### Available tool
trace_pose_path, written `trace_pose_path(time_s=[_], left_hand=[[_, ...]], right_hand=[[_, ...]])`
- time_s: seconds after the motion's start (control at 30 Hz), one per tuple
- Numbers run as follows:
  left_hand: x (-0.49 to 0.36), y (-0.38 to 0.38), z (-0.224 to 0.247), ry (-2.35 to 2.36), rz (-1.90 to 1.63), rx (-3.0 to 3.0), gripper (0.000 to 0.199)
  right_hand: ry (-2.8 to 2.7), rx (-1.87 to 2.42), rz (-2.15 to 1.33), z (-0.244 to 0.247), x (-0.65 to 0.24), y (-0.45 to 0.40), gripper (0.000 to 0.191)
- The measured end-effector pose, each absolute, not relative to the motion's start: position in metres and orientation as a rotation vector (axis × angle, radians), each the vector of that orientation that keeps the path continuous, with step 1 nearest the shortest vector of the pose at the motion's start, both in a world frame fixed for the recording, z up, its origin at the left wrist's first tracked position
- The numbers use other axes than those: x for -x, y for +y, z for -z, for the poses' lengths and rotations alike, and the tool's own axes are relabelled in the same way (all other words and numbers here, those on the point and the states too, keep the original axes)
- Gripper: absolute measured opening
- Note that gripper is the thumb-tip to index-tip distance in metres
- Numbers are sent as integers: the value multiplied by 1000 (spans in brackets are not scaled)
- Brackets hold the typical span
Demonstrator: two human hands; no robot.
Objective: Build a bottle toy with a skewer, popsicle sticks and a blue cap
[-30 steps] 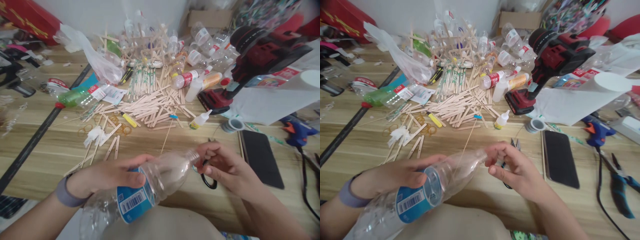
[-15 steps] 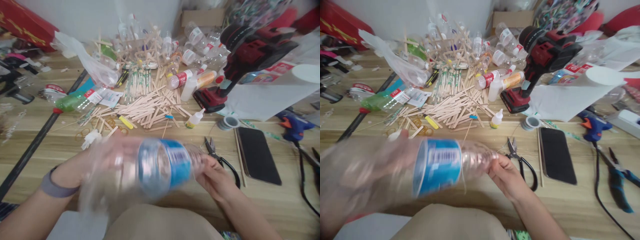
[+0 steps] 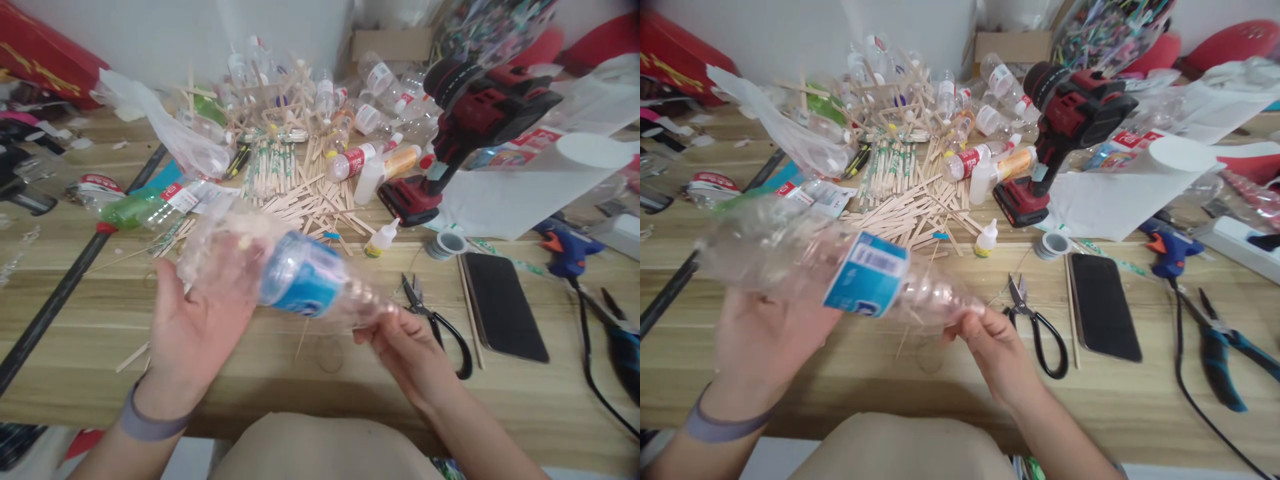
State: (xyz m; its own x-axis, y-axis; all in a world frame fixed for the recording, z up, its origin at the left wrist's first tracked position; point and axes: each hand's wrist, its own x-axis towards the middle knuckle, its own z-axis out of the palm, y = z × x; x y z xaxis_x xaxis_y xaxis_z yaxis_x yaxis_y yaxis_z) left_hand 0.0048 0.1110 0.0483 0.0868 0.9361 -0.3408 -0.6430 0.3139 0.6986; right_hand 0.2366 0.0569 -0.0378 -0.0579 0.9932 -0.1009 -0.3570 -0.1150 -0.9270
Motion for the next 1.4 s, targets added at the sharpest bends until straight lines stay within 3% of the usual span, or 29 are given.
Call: trace_pose_path(time_s=[0.17, 0.57, 0.8, 0.97, 1.13, 1.4], left_hand=[[-17, 116, -54, 871, -1377, -325, 61], [-23, 108, -43, 780, -1352, -480, 79], [-32, 100, -11, 664, -1152, -525, 52], [-32, 99, -14, 657, -1158, -545, 48], [-32, 94, -26, 549, -1156, -674, 54], [-34, 94, -24, 584, -990, -748, 55]], right_hand=[[-864, 1015, -1428, 40, -236, 56, 23], [-917, 1127, -1288, 40, -228, 51, 19], [-1306, 1148, -980, 27, -221, 49, 19], [-1822, 1040, -682, 22, -227, 58, 25], [-2090, 994, -417, 22, -232, 65, 10], [-2195, 941, -142, 19, -236, 65, 45]])
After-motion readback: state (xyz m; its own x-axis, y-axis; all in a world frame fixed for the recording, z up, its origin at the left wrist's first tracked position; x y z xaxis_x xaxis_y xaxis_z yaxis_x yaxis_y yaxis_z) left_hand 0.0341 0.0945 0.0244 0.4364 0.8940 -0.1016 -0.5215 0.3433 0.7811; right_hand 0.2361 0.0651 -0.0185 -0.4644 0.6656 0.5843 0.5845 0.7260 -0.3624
